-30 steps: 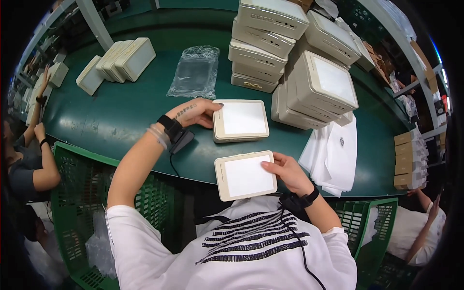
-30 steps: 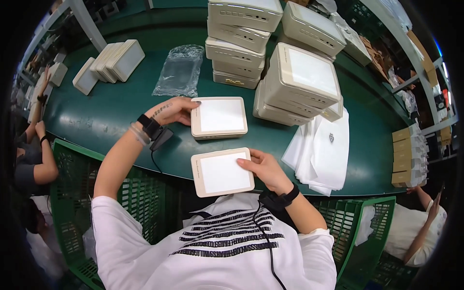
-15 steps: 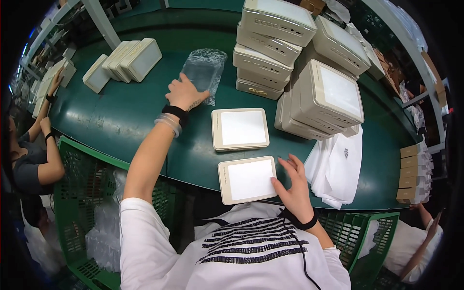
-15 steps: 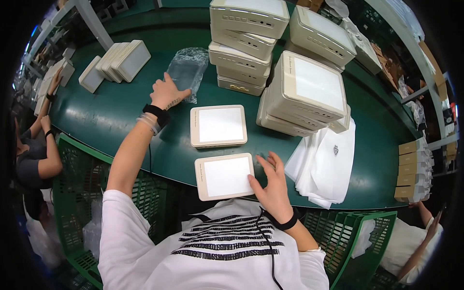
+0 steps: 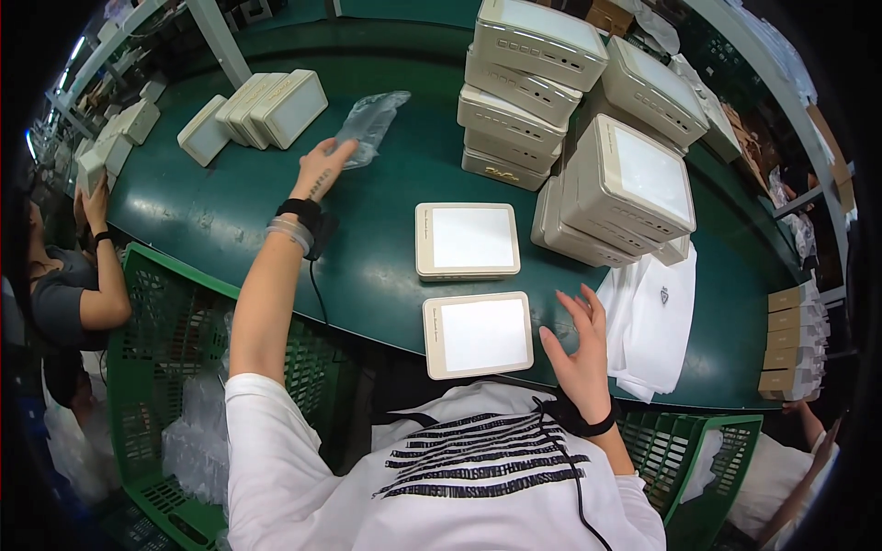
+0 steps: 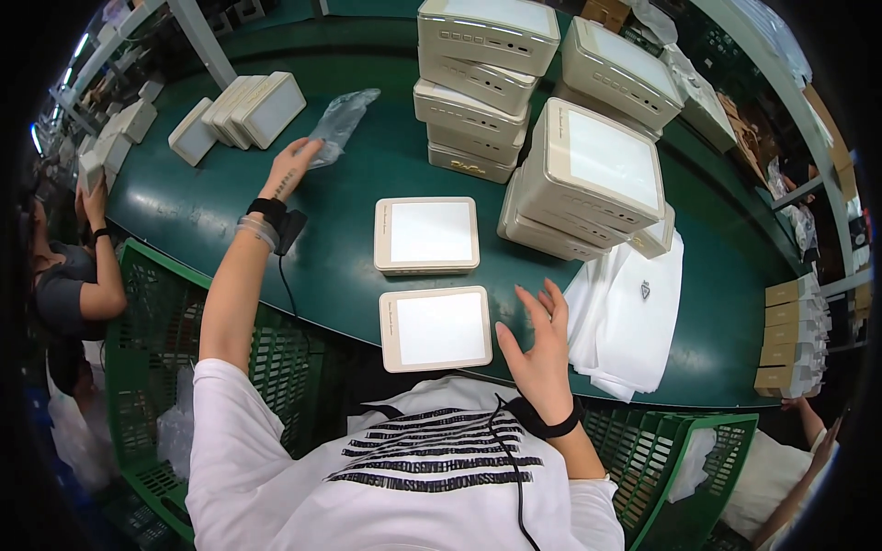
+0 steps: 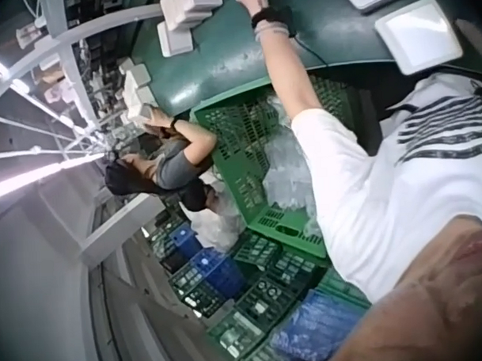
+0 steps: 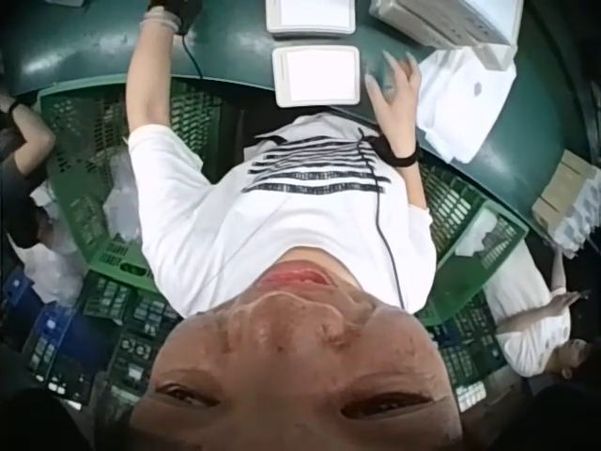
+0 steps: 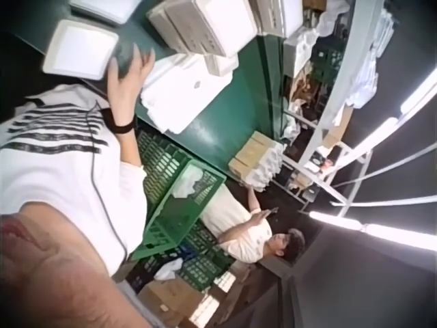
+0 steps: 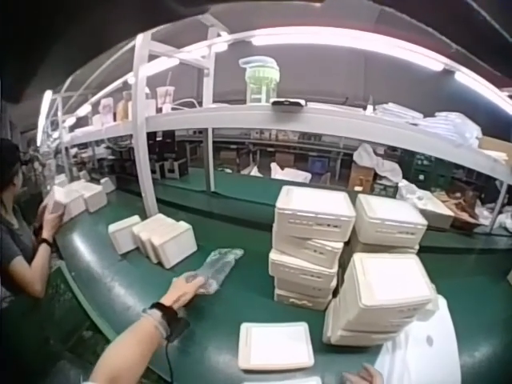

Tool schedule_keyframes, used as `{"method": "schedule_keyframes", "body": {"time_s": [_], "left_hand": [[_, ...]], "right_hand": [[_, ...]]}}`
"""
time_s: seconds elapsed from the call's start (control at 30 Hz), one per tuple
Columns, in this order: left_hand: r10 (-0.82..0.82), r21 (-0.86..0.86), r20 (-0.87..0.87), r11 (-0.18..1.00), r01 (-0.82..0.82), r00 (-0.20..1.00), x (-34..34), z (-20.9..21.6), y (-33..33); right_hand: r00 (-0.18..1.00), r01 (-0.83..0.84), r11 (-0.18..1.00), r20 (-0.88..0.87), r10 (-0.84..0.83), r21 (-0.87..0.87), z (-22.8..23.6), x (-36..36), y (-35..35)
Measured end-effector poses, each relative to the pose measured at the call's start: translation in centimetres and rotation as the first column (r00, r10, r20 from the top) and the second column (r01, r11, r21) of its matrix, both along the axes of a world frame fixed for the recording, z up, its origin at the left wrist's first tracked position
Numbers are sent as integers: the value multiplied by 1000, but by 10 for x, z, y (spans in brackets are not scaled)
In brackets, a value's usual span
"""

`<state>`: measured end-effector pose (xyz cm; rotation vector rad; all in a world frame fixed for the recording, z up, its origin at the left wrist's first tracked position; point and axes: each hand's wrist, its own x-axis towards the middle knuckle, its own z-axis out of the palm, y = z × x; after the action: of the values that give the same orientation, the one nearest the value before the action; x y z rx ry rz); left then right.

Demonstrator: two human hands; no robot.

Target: The person fits a plastic cover onto a device, moves it to a stack, and then slides a device into a plastic bag before placing it into a green crate.

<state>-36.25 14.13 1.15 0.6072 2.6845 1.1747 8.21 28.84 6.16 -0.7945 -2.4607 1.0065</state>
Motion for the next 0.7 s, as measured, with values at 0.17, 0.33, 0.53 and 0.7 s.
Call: {"method": "schedule_keyframes", "body": {"time_s": [0.17,0.33,0.53,0.7], "left_hand": [[-334,714,592,640,-285,733,10,20,-33],[-941,883,300,211,-419,157,106,75,-25],[-960,860,118,227,-457,-256,224,104,-27],[-906,825,58,280,-490,-419,251,102,-41]], "right_hand": [[997,-40,999,-66,42,22,20,2,0],[918,-355,824,-332,217,-442,52,-20,18],[495,-843,371,-831,254,-389,68,-121,20],[339,-936,148,-931,138,-319,87,-131,-7]]}}
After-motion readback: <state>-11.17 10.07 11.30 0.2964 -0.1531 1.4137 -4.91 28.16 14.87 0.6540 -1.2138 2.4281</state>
